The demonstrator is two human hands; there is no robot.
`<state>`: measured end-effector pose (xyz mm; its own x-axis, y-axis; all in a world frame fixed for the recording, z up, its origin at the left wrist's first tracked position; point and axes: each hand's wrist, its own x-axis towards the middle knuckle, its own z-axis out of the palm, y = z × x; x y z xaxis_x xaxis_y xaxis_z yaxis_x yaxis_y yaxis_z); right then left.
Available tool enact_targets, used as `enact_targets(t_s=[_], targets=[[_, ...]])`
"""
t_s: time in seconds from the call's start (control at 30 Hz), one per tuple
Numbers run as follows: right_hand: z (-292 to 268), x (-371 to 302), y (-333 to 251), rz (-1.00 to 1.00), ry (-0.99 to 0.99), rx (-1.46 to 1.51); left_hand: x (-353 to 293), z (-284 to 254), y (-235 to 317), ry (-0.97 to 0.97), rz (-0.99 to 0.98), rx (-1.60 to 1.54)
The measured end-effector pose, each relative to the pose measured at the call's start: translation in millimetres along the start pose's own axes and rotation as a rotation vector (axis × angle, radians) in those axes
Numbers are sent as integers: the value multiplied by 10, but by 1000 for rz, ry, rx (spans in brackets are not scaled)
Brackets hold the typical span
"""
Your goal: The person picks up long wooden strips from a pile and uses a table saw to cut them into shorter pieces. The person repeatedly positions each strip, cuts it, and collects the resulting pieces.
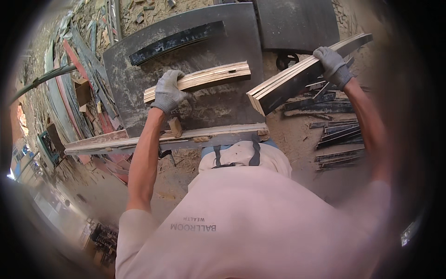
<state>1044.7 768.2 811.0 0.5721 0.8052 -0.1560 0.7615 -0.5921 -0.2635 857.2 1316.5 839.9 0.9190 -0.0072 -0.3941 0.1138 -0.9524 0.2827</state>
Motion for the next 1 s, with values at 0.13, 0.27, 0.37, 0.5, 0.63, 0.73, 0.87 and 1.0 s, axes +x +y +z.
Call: enact_targets(t_s=[0.13,0.27,0.37,0.5,0.63,0.73,0.87,1.0], targets=[[89,124,-267,10,-47,-43,383,-331,-547,-193,-161,-158],[265,239,-390,-10,-23,-4,459,-74,-877,34,-90,-34],[242,222,-400,44,-60,-6,256,190,-486,521,-112,196],[271,279,-429,59,-84,-28,105,764,-185,321,-1045,-1263],[367,353,-443,61,-135,-55,497,841,-190,435,-990,-2021],[404,443,-507,103,-216,-94,728,861,-285,471,-945,-2042],[268,675,-844,143,-330,-160,821,781,-372,446,-839,-1977],[243,852,-1164,156,-390,-195,253,565,-45,159,-772,-1703]])
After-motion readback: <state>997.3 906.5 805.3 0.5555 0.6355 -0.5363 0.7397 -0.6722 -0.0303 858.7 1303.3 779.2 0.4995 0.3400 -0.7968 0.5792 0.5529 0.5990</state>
